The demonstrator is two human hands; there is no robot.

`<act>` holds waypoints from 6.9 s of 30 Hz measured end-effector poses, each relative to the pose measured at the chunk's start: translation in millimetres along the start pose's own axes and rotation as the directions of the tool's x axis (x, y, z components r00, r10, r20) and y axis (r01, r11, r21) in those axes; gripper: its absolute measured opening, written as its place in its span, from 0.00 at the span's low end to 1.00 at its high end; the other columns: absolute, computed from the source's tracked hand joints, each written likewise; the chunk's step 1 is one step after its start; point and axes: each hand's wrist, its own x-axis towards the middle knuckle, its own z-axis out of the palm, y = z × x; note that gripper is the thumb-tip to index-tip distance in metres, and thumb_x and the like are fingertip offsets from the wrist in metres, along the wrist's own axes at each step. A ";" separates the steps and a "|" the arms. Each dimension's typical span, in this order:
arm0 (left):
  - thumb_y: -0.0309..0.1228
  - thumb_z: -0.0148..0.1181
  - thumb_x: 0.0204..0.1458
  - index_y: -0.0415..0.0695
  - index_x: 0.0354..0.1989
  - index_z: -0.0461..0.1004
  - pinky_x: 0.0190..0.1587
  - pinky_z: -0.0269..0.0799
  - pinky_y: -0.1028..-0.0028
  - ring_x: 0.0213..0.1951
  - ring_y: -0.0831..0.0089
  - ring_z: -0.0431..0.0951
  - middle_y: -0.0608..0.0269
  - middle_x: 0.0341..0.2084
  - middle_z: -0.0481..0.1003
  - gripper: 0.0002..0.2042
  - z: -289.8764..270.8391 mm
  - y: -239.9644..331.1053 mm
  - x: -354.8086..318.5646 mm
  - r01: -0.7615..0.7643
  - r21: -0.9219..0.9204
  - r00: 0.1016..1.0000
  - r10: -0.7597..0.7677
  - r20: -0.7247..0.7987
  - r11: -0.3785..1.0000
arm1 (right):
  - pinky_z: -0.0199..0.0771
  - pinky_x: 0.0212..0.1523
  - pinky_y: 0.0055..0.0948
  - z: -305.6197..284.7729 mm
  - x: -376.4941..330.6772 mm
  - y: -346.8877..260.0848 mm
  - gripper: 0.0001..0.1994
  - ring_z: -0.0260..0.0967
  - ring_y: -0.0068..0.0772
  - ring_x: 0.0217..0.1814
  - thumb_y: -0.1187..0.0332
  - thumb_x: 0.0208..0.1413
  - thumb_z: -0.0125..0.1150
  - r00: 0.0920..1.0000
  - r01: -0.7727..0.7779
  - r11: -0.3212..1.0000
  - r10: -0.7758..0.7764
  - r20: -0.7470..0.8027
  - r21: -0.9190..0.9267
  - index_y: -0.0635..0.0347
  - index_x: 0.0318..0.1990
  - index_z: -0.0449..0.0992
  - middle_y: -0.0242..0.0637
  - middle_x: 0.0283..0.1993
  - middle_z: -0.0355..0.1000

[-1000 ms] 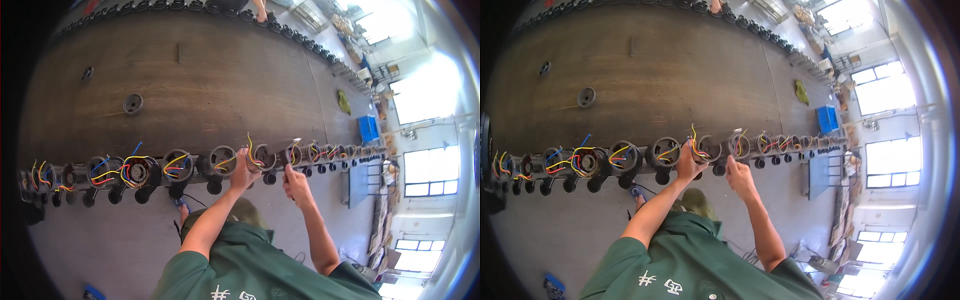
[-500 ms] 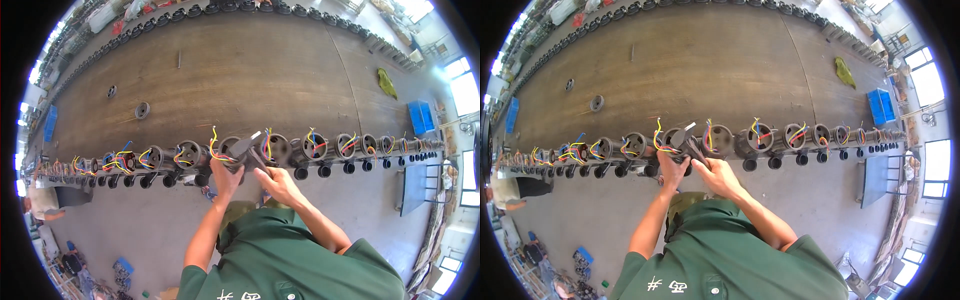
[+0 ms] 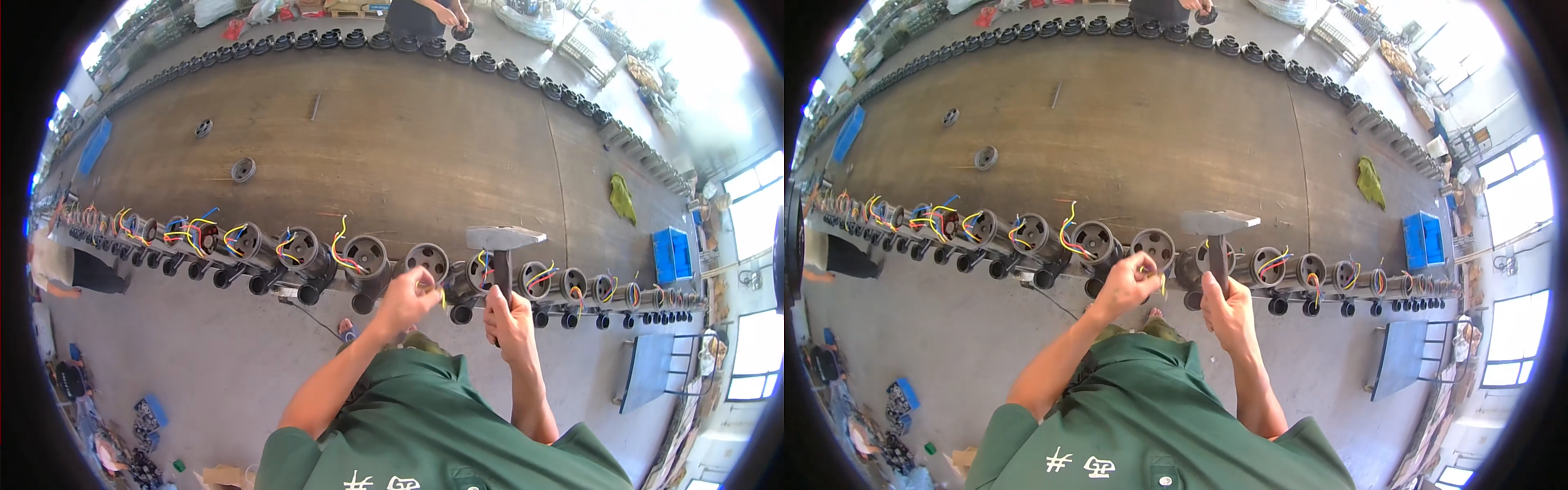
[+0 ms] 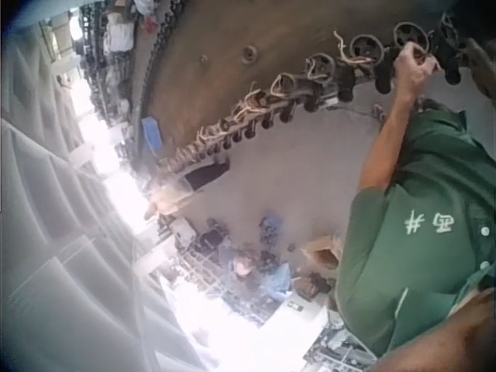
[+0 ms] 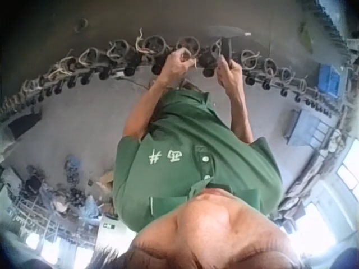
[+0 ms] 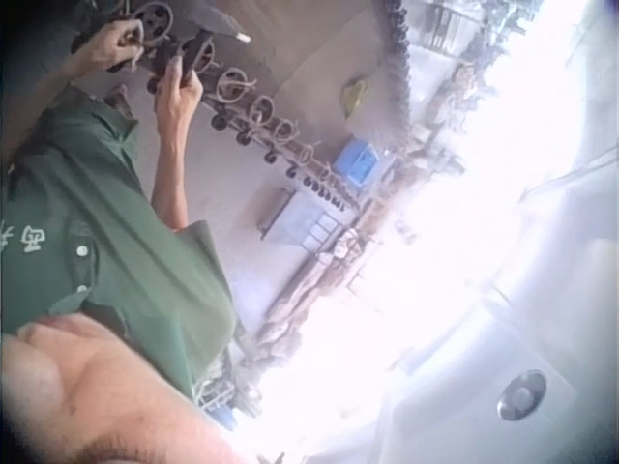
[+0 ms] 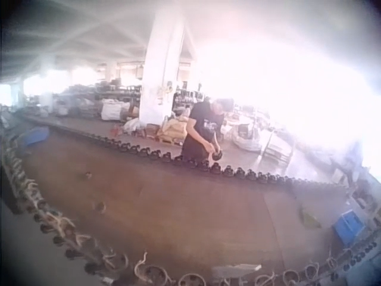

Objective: The person assembles cylindrical lighting fixtures on a conveyor line by hand and using a hammer, inserting wires and securing components.

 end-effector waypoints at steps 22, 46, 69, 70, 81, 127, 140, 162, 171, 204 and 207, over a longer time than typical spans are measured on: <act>0.24 0.64 0.48 0.44 0.42 0.69 0.46 0.66 0.58 0.40 0.56 0.76 0.55 0.34 0.74 0.13 6.4 -98.7 -3.4 -0.656 0.563 0.648 0.757 0.079 0.503 | 0.59 0.23 0.28 23.0 46.3 102.7 0.24 0.56 0.17 0.22 0.51 0.70 0.57 0.949 0.229 0.724 -0.314 -0.016 -0.651 0.63 0.27 0.72 0.27 0.18 0.63; 0.21 0.64 0.46 0.43 0.45 0.71 0.53 0.66 0.54 0.45 0.51 0.77 0.52 0.37 0.75 0.17 -1.4 -109.4 2.4 -0.697 0.428 0.654 0.755 0.050 0.576 | 0.50 0.15 0.20 59.7 23.0 47.3 0.27 0.51 0.15 0.14 0.42 0.72 0.48 0.985 -0.042 0.972 0.001 -0.172 -0.233 0.53 0.27 0.69 0.20 0.16 0.59; 0.28 0.64 0.58 0.38 0.61 0.61 0.19 0.65 0.75 0.15 0.78 0.69 0.61 0.22 0.76 0.25 135.2 20.5 17.9 0.327 -0.605 0.945 -0.272 0.183 0.726 | 0.50 0.15 0.20 -123.0 19.6 14.1 0.23 0.48 0.12 0.15 0.50 0.74 0.49 0.997 0.065 0.993 -0.060 0.057 -0.097 0.56 0.28 0.67 0.21 0.17 0.55; 0.28 0.65 0.58 0.40 0.56 0.65 0.18 0.65 0.75 0.15 0.78 0.69 0.61 0.21 0.76 0.21 138.5 24.0 21.3 0.354 -0.640 0.935 -0.245 0.256 0.682 | 0.50 0.15 0.20 -128.8 20.7 9.7 0.23 0.48 0.12 0.15 0.50 0.74 0.49 0.995 0.068 0.994 -0.061 0.074 -0.089 0.56 0.28 0.67 0.20 0.17 0.55; 0.27 0.62 0.52 0.49 0.39 0.71 0.25 0.78 0.59 0.23 0.56 0.81 0.57 0.21 0.75 0.09 163.3 -47.3 16.6 -0.503 0.687 0.794 0.595 0.126 0.525 | 0.69 0.29 0.40 -141.0 66.3 74.8 0.29 0.68 0.33 0.22 0.43 0.64 0.59 0.984 0.180 0.691 -0.119 0.135 -0.700 0.66 0.28 0.78 0.40 0.19 0.69; 0.27 0.60 0.50 0.46 0.52 0.72 0.49 0.72 0.59 0.42 0.55 0.80 0.55 0.35 0.76 0.18 157.6 -105.6 26.5 -0.647 0.632 0.656 0.734 0.177 0.426 | 0.48 0.14 0.21 -109.2 35.0 29.6 0.28 0.50 0.14 0.14 0.39 0.71 0.47 0.990 -0.085 0.929 0.120 0.076 -0.359 0.52 0.26 0.67 0.20 0.16 0.57; 0.21 0.62 0.48 0.44 0.71 0.61 0.43 0.73 0.57 0.37 0.53 0.78 0.52 0.34 0.74 0.36 168.3 -73.3 13.2 -0.645 0.601 0.710 0.660 0.244 0.472 | 0.49 0.14 0.21 -140.2 29.1 61.5 0.26 0.50 0.13 0.14 0.41 0.69 0.53 0.993 -0.107 0.954 0.114 0.010 -0.279 0.53 0.28 0.67 0.21 0.16 0.57; 0.27 0.59 0.54 0.43 0.37 0.67 0.33 0.77 0.60 0.27 0.53 0.82 0.52 0.25 0.79 0.07 259.5 -53.8 45.4 -0.610 0.633 0.770 0.547 0.330 0.477 | 0.60 0.24 0.29 -225.9 24.1 73.1 0.26 0.58 0.18 0.23 0.49 0.69 0.56 0.967 0.107 0.864 -0.206 -0.152 -0.492 0.63 0.27 0.74 0.26 0.19 0.64; 0.25 0.57 0.50 0.44 0.36 0.66 0.50 0.71 0.58 0.42 0.53 0.79 0.54 0.32 0.76 0.07 242.9 -59.2 49.3 -0.714 0.573 0.659 0.664 0.354 0.403 | 0.50 0.14 0.21 -211.0 18.8 34.4 0.26 0.50 0.13 0.13 0.42 0.70 0.51 0.988 -0.138 0.965 0.120 -0.094 -0.223 0.53 0.27 0.68 0.20 0.16 0.57; 0.28 0.60 0.50 0.47 0.45 0.71 0.54 0.67 0.59 0.51 0.56 0.74 0.52 0.44 0.74 0.14 244.6 -61.8 39.9 -0.703 0.568 0.674 0.657 0.338 0.428 | 0.54 0.14 0.22 -229.2 49.1 119.0 0.28 0.54 0.16 0.14 0.41 0.70 0.52 0.978 0.024 0.798 -0.145 -0.153 -0.602 0.51 0.23 0.65 0.21 0.16 0.59; 0.28 0.60 0.49 0.47 0.45 0.71 0.54 0.67 0.59 0.51 0.56 0.74 0.53 0.44 0.75 0.14 243.9 -67.3 43.1 -0.701 0.592 0.658 0.682 0.320 0.398 | 0.54 0.18 0.24 -217.4 46.9 66.0 0.28 0.55 0.17 0.17 0.40 0.69 0.52 0.967 -0.235 0.862 0.162 -0.195 -0.450 0.55 0.25 0.68 0.22 0.18 0.60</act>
